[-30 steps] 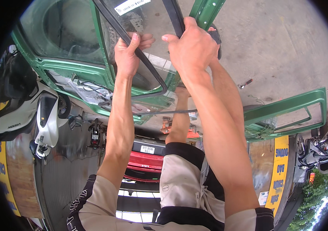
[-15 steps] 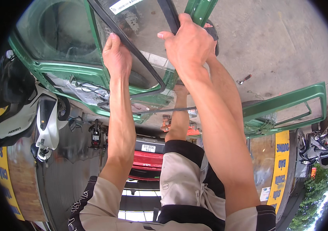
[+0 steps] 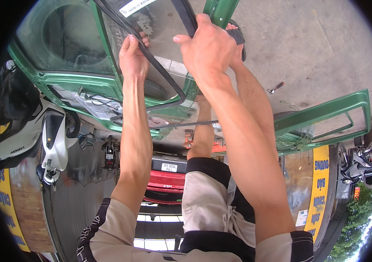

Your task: The person fits a rubber seal around the edge of a glass car window, pressing it into place by hand before placing the window onto a car door panel.

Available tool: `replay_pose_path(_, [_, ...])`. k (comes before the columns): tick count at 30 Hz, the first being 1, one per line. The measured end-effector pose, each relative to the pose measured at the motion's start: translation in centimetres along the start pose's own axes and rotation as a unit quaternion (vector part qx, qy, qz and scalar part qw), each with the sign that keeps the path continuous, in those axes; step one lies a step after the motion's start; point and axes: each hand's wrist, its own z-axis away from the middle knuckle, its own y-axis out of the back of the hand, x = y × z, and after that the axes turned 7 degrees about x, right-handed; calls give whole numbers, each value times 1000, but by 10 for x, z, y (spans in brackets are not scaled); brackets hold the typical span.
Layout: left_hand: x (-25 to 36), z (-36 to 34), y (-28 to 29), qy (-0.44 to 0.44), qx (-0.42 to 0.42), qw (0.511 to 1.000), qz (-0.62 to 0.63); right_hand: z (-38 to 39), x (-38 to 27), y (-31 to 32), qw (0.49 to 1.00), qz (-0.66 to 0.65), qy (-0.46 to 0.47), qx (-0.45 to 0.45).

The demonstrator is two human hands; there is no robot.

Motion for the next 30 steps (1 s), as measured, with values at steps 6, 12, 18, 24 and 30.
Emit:
replay_pose_path(6, [1,3,4,38,-52,993,95,0,-5,7,999,-4,-24,-34])
replay_pose_path(12, [15,19,-10,-8,-20,1000,2,-1,-3,8,1000,0,25,-15])
replay_pose_path(18, [39,35,-9,-104,-17,943,-315,0,1,8,999,1,35,-15])
replay_pose_path(24, [55,23,0,-67,-45,880,-468,-1,2,9,999,8,40,-15])
replay_pose_path(30, [30,1,28,-9,-62,973,-223,-2,0,8,999,-7,-1,-53])
